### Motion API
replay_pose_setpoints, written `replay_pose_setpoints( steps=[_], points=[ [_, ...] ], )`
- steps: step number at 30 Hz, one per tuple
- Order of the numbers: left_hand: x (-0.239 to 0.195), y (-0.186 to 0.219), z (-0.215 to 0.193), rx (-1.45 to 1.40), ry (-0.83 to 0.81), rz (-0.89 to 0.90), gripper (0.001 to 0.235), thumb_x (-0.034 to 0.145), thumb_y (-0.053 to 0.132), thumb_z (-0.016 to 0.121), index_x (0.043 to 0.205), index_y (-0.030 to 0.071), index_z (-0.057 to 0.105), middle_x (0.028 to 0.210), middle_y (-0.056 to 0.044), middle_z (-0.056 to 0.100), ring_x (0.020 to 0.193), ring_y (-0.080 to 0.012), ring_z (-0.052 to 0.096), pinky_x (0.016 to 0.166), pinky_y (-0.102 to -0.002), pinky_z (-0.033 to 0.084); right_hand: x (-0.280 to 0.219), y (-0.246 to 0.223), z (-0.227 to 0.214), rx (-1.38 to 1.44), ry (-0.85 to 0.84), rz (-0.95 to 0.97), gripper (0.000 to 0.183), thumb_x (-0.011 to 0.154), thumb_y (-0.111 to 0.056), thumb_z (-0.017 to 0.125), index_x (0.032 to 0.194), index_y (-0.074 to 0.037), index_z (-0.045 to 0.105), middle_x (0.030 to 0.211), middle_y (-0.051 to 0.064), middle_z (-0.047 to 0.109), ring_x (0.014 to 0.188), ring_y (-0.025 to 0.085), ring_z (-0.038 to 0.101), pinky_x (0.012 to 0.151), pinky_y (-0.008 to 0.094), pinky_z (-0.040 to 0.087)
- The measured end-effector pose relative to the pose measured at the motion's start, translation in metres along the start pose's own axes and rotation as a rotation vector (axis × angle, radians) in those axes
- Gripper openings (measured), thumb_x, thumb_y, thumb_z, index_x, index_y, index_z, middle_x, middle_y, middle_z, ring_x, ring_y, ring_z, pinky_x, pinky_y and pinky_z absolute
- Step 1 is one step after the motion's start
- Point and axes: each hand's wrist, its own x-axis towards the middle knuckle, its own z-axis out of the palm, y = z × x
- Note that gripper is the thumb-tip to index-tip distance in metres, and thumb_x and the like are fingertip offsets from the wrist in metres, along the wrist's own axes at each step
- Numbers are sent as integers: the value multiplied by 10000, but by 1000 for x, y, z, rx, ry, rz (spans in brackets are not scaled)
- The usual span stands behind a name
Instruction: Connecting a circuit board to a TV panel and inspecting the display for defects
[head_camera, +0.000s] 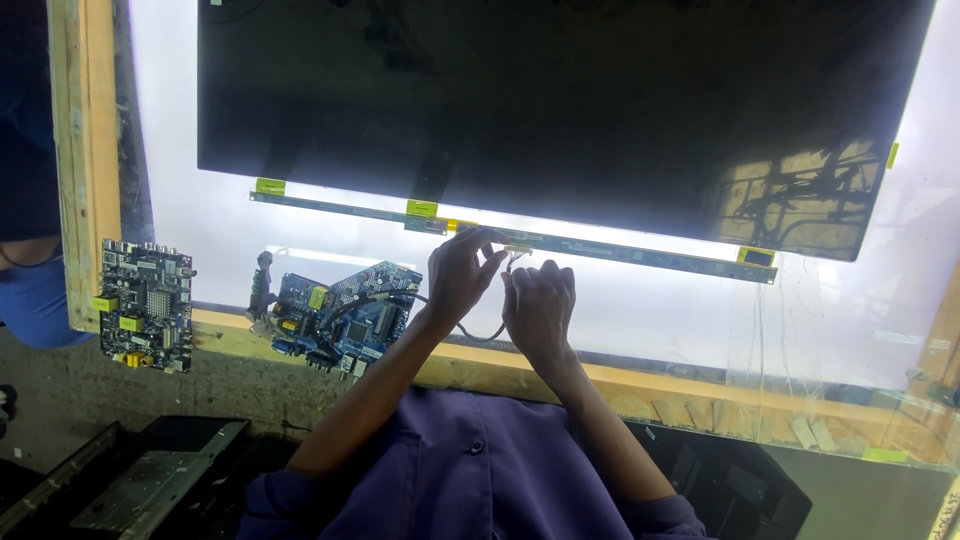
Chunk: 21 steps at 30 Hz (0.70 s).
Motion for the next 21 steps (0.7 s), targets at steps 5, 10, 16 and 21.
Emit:
replay_pose_setpoints(
  steps=[5,10,16,21],
  points=[
    [0,5,-3,3,7,3,109,840,168,749,943,150,716,655,-28,653,470,-143,566,404,-238,442,0,-1,-3,7,-14,8,277,861,-179,679,604,-93,626,467,13,472,595,196,527,618,337,409],
    [0,4,-2,14,14,12,105,841,175,750,935,150,712,657,-28,655,470,-148,571,402,-239,443,-1,0,0,1,-11,-2,276,865,-188,673,610,-96,624,475,16,469,613,203,535,624,343,412],
    [0,4,-4,4,-28,-9,111,849,175,737,955,150,714,664,-29,653,485,-144,570,409,-242,446,-2,1,-1,4,-11,3,292,864,-186,672,592,-104,606,464,4,454,601,196,523,621,334,409],
    [0,2,-2,-5,-19,-15,121,847,184,743,957,146,710,667,-31,653,490,-151,574,409,-250,447,1,0,-4,1,-22,6,291,864,-187,678,594,-103,610,466,4,467,595,191,527,620,331,412]
  ],
)
